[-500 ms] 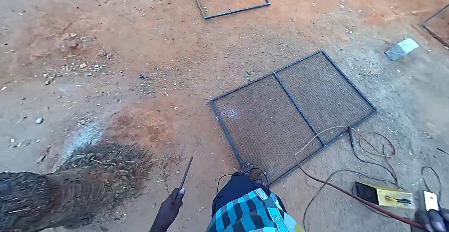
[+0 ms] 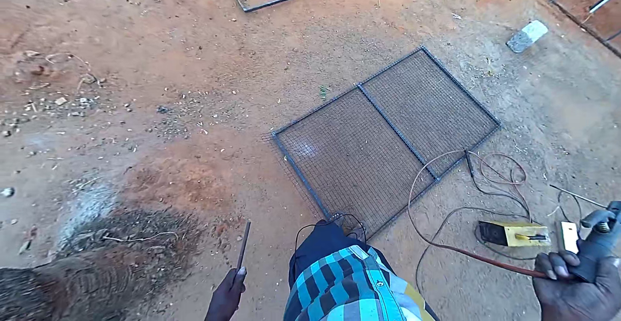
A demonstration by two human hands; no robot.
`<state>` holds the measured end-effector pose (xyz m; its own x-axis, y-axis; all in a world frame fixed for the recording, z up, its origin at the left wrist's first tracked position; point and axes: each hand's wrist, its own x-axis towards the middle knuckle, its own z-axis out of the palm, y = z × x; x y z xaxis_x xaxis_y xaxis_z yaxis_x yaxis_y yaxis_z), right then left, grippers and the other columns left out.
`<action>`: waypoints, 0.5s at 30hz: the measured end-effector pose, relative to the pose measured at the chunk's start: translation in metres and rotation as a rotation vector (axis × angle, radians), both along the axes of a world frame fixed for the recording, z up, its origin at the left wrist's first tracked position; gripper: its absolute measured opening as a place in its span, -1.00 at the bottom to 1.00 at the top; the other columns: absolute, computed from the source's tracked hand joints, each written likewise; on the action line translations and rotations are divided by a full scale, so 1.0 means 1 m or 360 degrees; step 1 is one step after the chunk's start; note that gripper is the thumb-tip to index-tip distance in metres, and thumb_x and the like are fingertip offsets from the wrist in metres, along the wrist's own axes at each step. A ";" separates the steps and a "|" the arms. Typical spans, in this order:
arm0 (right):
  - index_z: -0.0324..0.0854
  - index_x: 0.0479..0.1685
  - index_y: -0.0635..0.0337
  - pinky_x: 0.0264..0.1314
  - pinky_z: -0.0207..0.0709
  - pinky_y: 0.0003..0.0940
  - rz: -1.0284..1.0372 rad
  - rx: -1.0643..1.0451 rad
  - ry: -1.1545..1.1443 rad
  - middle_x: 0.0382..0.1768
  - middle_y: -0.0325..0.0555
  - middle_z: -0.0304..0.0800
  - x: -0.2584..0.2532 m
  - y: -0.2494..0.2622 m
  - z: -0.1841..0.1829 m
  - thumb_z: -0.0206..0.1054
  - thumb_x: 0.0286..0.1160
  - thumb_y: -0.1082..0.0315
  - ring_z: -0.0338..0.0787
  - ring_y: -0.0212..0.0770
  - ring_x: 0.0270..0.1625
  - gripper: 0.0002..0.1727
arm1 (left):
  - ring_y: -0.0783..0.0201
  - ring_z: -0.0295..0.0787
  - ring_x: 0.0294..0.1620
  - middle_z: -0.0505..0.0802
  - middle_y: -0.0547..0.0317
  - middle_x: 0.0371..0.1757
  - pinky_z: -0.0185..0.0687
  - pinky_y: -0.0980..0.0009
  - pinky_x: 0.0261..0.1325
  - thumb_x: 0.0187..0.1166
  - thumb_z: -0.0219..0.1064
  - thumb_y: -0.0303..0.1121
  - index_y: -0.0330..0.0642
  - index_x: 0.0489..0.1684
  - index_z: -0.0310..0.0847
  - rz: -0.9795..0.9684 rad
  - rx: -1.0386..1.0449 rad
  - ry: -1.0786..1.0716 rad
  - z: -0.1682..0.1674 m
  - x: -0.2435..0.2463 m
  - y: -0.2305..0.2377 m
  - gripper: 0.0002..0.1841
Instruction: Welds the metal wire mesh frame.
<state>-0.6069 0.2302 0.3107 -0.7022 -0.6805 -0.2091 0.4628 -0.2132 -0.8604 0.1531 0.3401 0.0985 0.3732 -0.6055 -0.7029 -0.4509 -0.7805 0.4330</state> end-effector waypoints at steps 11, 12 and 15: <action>0.55 0.18 -0.03 -0.78 0.40 -0.53 0.0136 0.0055 0.0004 -0.67 -0.35 0.54 -0.008 -0.039 0.004 -0.32 0.85 -0.22 0.44 -0.46 -0.81 -0.38 | 0.17 0.55 -0.66 0.68 0.09 -0.51 0.52 0.18 -0.63 0.86 -0.08 0.12 -0.14 0.17 0.53 0.0148 -0.0071 0.0024 0.009 -0.037 0.004 -0.50; 0.55 0.19 -0.05 -0.78 0.40 -0.53 0.0150 0.0069 -0.0003 -0.67 -0.35 0.52 -0.008 -0.041 0.002 -0.31 0.85 -0.23 0.43 -0.46 -0.80 -0.39 | 0.18 0.54 -0.67 0.68 0.10 -0.51 0.51 0.19 -0.63 0.86 -0.07 0.12 -0.14 0.17 0.53 0.0163 -0.0076 0.0038 0.009 -0.042 0.008 -0.50; 0.53 0.25 -0.04 -0.78 0.39 -0.53 0.0167 0.0107 -0.0048 -0.66 -0.36 0.51 -0.003 -0.044 -0.001 -0.31 0.83 -0.27 0.41 -0.46 -0.81 -0.36 | 0.18 0.52 -0.68 0.68 0.11 -0.52 0.50 0.21 -0.64 0.85 -0.07 0.12 -0.15 0.16 0.52 0.0177 -0.0064 0.0079 0.014 -0.053 0.027 -0.50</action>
